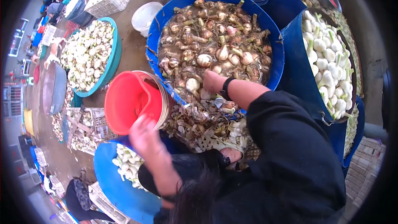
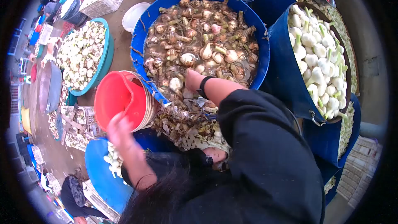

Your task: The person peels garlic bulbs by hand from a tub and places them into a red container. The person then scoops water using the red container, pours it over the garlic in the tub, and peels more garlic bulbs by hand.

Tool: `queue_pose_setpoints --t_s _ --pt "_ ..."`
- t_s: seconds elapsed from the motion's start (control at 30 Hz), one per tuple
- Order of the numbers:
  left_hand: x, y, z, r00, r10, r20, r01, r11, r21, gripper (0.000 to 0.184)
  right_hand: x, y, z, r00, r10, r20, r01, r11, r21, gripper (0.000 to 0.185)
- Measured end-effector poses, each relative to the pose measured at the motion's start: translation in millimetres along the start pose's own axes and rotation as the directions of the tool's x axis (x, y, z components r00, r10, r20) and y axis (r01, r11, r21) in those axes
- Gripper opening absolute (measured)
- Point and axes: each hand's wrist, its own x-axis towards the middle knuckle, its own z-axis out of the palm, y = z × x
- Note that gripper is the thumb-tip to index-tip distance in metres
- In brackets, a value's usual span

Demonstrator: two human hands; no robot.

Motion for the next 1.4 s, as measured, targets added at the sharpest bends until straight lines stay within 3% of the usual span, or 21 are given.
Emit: queue_pose_setpoints --t_s 0.03,0.17,0.23,0.3,0.4,0.57,0.63,0.67,0.77,0.83,0.9,0.93,0.97,1.03,1.07,1.17,1.23,1.27,1.3,1.33,1.4 --pt "1 -10 21 0.967 -0.072 0.245 0.073 0.997 0.002 0.037 -10 -2 -5 0.992 0.069 0.105 -0.091 0.972 0.216 0.028" --pt "-1 -78 74 0.786 -0.459 0.415 0.451 0.884 0.122 0.052 -104 -8 -33 0.968 0.225 -0.108 -0.021 0.503 0.864 0.052" --pt "-9 -84 81 0.830 -0.347 0.436 0.315 0.938 0.146 0.056 -134 -33 -38 0.939 0.299 -0.171 0.110 0.209 0.972 0.037" --pt "-3 -73 73 0.545 -0.493 0.679 0.609 0.789 0.084 0.051 -155 -59 -53 0.844 0.415 -0.340 0.253 0.252 0.934 0.028" --pt "-13 -75 73 0.671 -0.364 0.646 0.447 0.894 0.040 0.037 -170 -78 -68 0.884 0.356 -0.301 0.078 0.523 0.849 0.020" --pt "-16 -67 66 0.638 -0.454 0.621 0.523 0.848 0.083 0.028 -164 -94 -63 0.835 0.478 -0.272 -0.036 0.541 0.840 0.019" --pt "-17 -68 65 0.627 -0.484 0.611 0.645 0.762 -0.058 0.024 -150 -88 -45 0.846 0.481 -0.228 0.187 0.133 0.973 0.022" --pt "-12 -79 60 0.573 -0.400 0.715 0.649 0.755 -0.098 0.026 -149 -93 -45 0.945 0.309 0.103 0.107 -0.592 0.799 0.025" --pt "-12 -73 61 0.565 -0.078 0.821 0.488 0.835 -0.256 0.035 -164 -90 -54 0.966 0.219 0.135 0.125 -0.860 0.496 0.028" --pt "-7 -68 59 0.541 -0.114 0.833 0.405 0.904 -0.139 0.036 -167 -89 -55 0.950 0.273 0.149 0.160 -0.839 0.521 0.027" --pt "-2 -63 56 0.511 -0.199 0.836 0.207 0.973 0.105 0.043 -166 -91 -52 0.737 0.633 -0.236 0.247 0.072 0.966 0.026" --pt "-5 -60 52 0.457 -0.181 0.871 -0.005 0.979 0.206 0.052 -166 -92 -51 0.609 0.725 -0.323 0.225 0.232 0.946 0.026" --pt "-10 -55 50 0.451 -0.181 0.874 -0.006 0.979 0.206 0.052 -163 -90 -48 0.607 0.729 -0.318 0.221 0.229 0.948 0.026" --pt "-22 -42 49 0.520 0.132 0.844 -0.461 0.875 0.148 0.056 -159 -77 -46 0.818 0.565 0.110 0.141 -0.382 0.913 0.027" --pt "-22 -52 50 0.441 0.372 0.817 -0.703 0.709 0.057 0.049 -161 -74 -45 0.885 0.423 0.196 0.139 -0.640 0.756 0.024" --pt "-15 -66 51 0.329 0.533 0.780 -0.830 0.557 -0.030 0.047 -158 -80 -51 0.903 0.375 0.208 0.215 -0.816 0.536 0.020" --pt "-18 -65 48 0.433 0.462 0.774 -0.715 0.699 -0.017 0.036 -164 -86 -60 0.909 0.372 0.187 0.261 -0.858 0.441 0.020" --pt "-21 -71 50 0.637 0.311 0.706 -0.295 0.944 -0.150 0.032 -167 -91 -63 0.867 0.485 0.115 0.409 -0.824 0.391 0.020" --pt "-23 -73 52 0.738 0.078 0.670 0.182 0.933 -0.309 0.028 -169 -97 -65 0.803 0.594 0.050 0.549 -0.770 0.325 0.021" --pt "-22 -67 52 0.741 -0.005 0.672 0.420 0.784 -0.457 0.021 -184 -99 -61 0.757 0.649 -0.082 0.499 -0.492 0.714 0.020" --pt "-24 -71 51 0.729 -0.125 0.673 0.560 0.675 -0.481 0.021 -202 -111 -57 0.683 0.667 -0.299 0.528 -0.167 0.833 0.019"
